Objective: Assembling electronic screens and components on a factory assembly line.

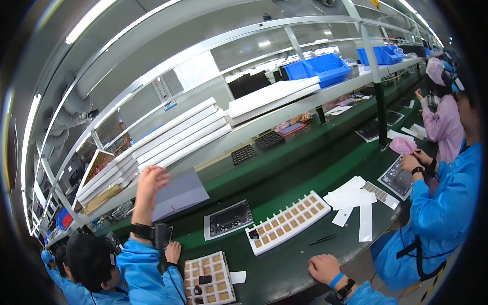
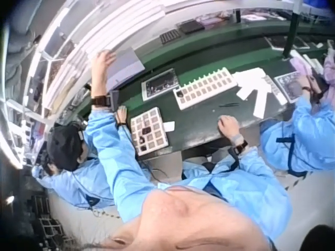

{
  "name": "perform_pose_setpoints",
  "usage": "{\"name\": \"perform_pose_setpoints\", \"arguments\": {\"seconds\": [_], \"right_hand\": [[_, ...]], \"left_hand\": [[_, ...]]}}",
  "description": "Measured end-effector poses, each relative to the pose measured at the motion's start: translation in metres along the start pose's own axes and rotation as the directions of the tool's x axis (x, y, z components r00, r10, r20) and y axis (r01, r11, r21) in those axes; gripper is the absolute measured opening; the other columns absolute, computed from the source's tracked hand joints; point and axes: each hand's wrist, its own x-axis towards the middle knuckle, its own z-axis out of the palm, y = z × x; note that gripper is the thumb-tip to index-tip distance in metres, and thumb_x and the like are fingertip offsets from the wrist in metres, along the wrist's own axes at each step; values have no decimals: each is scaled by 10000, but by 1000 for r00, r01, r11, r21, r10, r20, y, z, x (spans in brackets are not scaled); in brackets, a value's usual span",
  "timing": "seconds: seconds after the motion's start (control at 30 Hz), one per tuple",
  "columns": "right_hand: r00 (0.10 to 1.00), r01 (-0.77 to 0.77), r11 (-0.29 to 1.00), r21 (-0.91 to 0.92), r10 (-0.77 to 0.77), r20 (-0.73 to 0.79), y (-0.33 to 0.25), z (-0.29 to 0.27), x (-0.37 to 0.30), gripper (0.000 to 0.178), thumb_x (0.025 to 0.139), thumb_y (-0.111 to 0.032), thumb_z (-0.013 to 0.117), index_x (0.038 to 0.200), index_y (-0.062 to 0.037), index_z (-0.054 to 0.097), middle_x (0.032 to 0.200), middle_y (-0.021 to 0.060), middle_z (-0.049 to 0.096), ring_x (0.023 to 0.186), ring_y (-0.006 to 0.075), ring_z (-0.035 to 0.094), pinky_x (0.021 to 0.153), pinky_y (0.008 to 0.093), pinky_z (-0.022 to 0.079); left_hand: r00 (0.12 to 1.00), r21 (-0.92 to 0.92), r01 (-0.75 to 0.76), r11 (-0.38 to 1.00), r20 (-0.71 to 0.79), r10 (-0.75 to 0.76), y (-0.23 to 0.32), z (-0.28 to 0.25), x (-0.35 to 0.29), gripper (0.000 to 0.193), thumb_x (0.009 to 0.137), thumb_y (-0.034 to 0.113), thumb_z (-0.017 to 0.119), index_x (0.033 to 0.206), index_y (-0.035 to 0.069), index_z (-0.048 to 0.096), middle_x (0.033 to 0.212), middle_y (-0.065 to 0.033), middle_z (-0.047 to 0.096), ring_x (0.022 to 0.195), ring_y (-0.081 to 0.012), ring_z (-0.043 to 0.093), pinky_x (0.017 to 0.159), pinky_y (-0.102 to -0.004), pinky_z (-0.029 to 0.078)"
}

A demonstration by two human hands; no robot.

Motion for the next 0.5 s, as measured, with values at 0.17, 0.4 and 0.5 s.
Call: {"name": "perform_pose_setpoints", "arguments": {"seconds": [0.17,0.4,0.5], "right_hand": [[957,194,976,103,-211,197,-13,15,20,114,876,-250,648,819,-155,676,716,61,690,680,292,676,637,440,531],[965,101,987,125,-127,229,-6,17,4,133,844,-268,685,828,-136,690,733,104,667,709,346,654,638,479,512],[988,62,997,54,-69,138,-13,18,7,173,844,-251,682,828,-85,635,796,153,633,769,377,622,689,494,488]], "left_hand": [[959,247,-279,928,128,254,86,11,18,238,977,191,612,1164,45,586,1102,-47,619,1070,-162,635,919,-321,499],[888,400,-442,803,71,454,80,22,93,231,976,216,638,1046,-3,657,978,-66,696,936,-147,651,871,-292,491],[805,663,-498,558,116,581,56,28,133,295,948,245,668,1099,-8,658,1034,-150,709,976,-250,673,900,-339,498]]}}
